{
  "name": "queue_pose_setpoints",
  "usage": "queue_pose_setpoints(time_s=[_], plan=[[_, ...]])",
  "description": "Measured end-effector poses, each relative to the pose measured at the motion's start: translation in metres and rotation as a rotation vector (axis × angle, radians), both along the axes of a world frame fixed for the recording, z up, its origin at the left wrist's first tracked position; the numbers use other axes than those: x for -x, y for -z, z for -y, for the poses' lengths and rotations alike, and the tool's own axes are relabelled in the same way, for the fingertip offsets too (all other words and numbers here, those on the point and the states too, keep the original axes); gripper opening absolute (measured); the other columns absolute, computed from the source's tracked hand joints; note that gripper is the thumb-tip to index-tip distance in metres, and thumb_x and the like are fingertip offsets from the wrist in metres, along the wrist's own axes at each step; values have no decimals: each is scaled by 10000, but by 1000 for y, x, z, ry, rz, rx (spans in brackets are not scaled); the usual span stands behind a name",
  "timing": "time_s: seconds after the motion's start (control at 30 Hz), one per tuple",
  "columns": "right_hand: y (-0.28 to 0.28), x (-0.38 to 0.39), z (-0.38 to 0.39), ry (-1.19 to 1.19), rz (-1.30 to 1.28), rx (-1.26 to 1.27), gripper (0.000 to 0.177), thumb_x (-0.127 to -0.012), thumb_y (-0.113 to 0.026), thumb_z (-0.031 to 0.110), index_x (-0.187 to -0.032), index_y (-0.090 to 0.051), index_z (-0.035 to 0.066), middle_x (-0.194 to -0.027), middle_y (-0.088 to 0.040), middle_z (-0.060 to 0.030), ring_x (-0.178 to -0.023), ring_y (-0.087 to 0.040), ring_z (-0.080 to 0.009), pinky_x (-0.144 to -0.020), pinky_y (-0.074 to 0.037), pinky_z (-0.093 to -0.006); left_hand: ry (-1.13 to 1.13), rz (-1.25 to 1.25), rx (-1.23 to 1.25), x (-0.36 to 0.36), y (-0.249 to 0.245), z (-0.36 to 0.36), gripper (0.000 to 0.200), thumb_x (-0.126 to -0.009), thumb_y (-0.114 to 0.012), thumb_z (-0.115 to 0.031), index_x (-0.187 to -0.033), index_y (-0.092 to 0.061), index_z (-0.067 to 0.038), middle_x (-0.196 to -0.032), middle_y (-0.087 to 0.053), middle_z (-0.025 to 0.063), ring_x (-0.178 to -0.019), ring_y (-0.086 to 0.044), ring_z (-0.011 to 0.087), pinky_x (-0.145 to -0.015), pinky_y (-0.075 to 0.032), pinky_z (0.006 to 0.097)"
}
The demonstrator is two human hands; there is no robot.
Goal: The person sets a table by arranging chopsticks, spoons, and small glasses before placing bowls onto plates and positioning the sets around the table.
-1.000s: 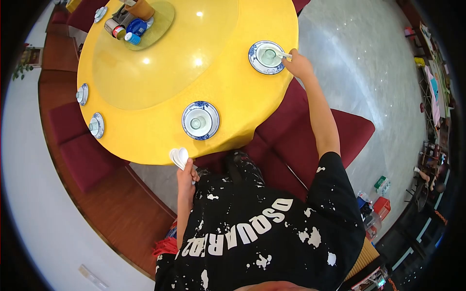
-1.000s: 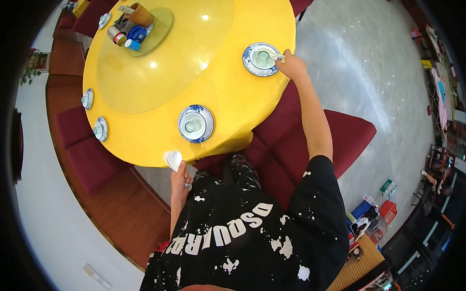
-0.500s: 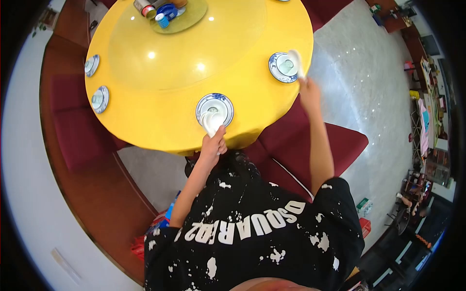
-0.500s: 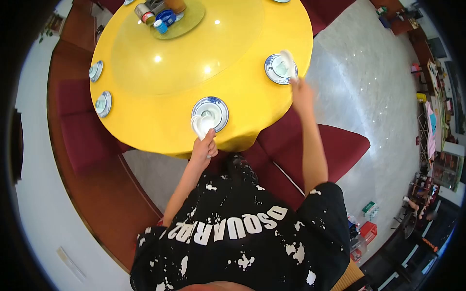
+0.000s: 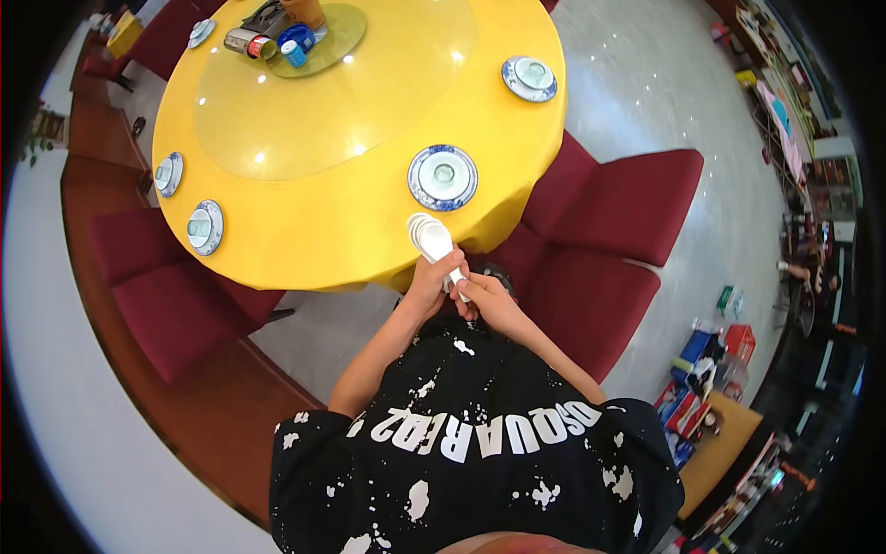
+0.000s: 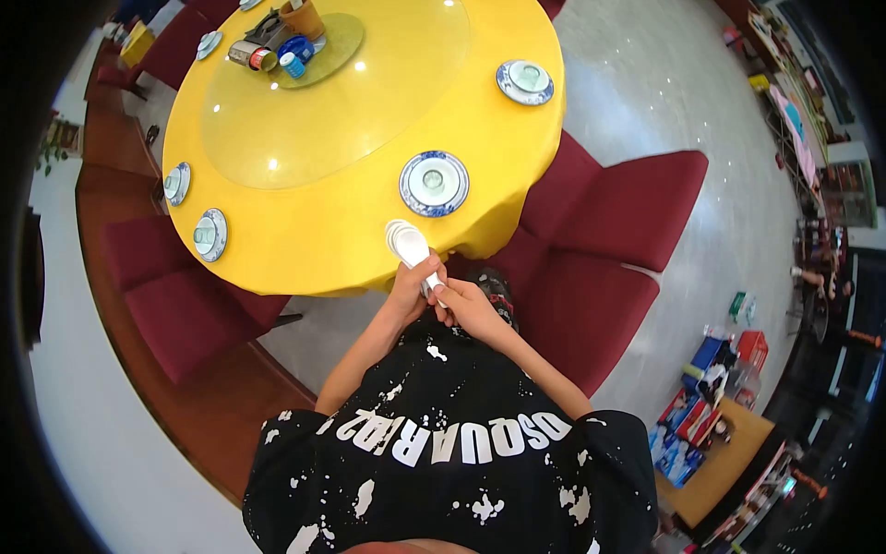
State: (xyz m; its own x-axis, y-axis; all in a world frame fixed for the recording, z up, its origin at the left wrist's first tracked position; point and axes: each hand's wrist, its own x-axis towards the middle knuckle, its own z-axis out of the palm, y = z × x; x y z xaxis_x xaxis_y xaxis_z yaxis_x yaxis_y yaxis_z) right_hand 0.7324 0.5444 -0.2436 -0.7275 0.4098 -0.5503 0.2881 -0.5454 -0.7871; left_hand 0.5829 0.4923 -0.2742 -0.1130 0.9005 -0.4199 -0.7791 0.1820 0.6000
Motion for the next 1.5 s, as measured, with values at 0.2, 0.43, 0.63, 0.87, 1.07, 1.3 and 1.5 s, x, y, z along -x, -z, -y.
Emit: queue_pose_setpoints(time_s=[0.2, 0.43, 0.63, 0.87, 1.07, 1.3, 1.5], plan=[[-25, -19, 74, 63, 187, -138, 302, -998, -503, 252, -882, -647, 14, -684, -603, -19, -600, -553, -81, -567, -450, -238, 133, -1, 85, -18, 0, 56, 218, -904, -674, -244, -862, -560, -63, -673, -596, 61, -421, -511, 137, -357, -393, 260], [-49, -108, 141, 300, 482, -707, 326, -958, -567, 288, -810, -641, 8, -685, -633, -196, -637, -630, -396, -599, -492, -451, 480, -75, -79, -106, 9, 67, 256, -900, -713, -262, -850, -549, -71, -669, -561, 34, -616, -535, 125, -592, -441, 271], [-45, -211, 189, 608, 544, -773, 243, -943, -596, 248, -886, -659, 20, -751, -649, -180, -695, -640, -381, -632, -496, -434, 748, 115, -158, -225, -21, 43, 268, -960, -651, -305, -861, -520, -92, -631, -494, 28, -645, -563, 188, -631, -469, 335], [3, -393, 233, 1179, 374, -509, 340, -934, -650, 196, -1215, -612, 9, -960, -689, -103, -730, -630, -135, -637, -512, -329, 916, 46, -104, -399, -16, 61, 170, -971, -632, -200, -932, -522, -77, -633, -534, 47, -508, -552, 166, -478, -476, 305], [-21, -518, 193, 1255, -13, -477, 671, -874, -728, 201, -1443, -404, 50, -1209, -625, -141, -848, -649, -178, -734, -543, -337, 1078, -598, -141, -544, -33, 92, 199, -908, -626, -105, -1084, -609, -13, -697, -614, 50, -530, -563, 110, -459, -437, 267], [-18, -594, 112, 879, 274, -484, 545, -828, -776, 179, -1294, -510, 85, -1013, -664, -73, -943, -634, -170, -814, -519, -317, 1012, -942, -35, -615, -20, 59, 190, -893, -561, -144, -1036, -603, -25, -683, -612, 42, -627, -626, 135, -535, -484, 310], [3, -664, -17, 905, -60, 12, 378, -884, -690, 83, -1210, -509, 19, -967, -678, -157, -860, -693, -232, -751, -572, -348, 1052, -79, 41, -654, -2, -49, 240, -1023, -523, -272, -1061, -551, -36, -830, -613, 44, -719, -644, 152, -624, -518, 289]])
